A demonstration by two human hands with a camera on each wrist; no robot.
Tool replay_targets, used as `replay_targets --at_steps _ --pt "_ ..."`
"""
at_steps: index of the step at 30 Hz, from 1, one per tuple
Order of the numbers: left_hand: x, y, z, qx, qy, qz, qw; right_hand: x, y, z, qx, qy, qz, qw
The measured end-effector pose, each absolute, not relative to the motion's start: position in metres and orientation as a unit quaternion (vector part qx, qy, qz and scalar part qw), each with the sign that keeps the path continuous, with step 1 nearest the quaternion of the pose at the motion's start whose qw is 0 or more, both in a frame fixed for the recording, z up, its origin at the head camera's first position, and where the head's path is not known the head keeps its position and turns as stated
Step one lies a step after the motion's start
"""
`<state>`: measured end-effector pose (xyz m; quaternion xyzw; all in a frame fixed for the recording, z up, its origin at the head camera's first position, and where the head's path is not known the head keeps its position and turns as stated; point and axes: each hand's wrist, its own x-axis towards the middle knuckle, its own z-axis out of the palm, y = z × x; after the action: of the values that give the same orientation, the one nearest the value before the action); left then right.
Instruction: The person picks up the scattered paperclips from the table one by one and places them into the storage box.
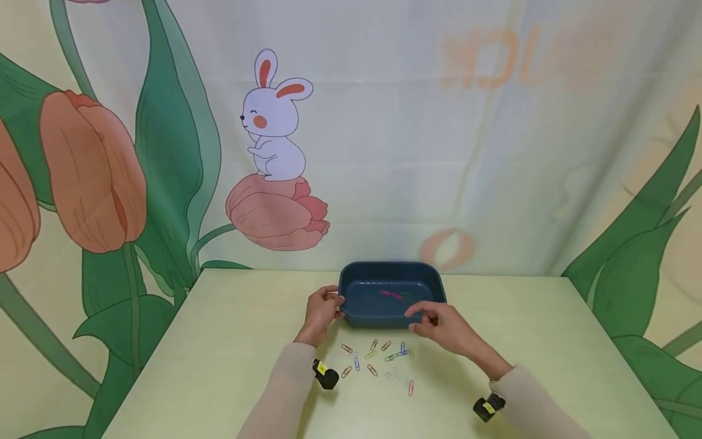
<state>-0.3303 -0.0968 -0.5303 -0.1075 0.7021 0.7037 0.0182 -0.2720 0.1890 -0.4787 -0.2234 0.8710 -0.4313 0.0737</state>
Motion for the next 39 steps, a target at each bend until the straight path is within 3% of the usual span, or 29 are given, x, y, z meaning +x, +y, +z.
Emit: replay_targets --at_steps 39 --pt "-0.328 -0.096 -0.530 -0.107 0.705 0.701 0.018 -0.241 0.193 -0.556 -0.231 0.860 -0.419 0.181"
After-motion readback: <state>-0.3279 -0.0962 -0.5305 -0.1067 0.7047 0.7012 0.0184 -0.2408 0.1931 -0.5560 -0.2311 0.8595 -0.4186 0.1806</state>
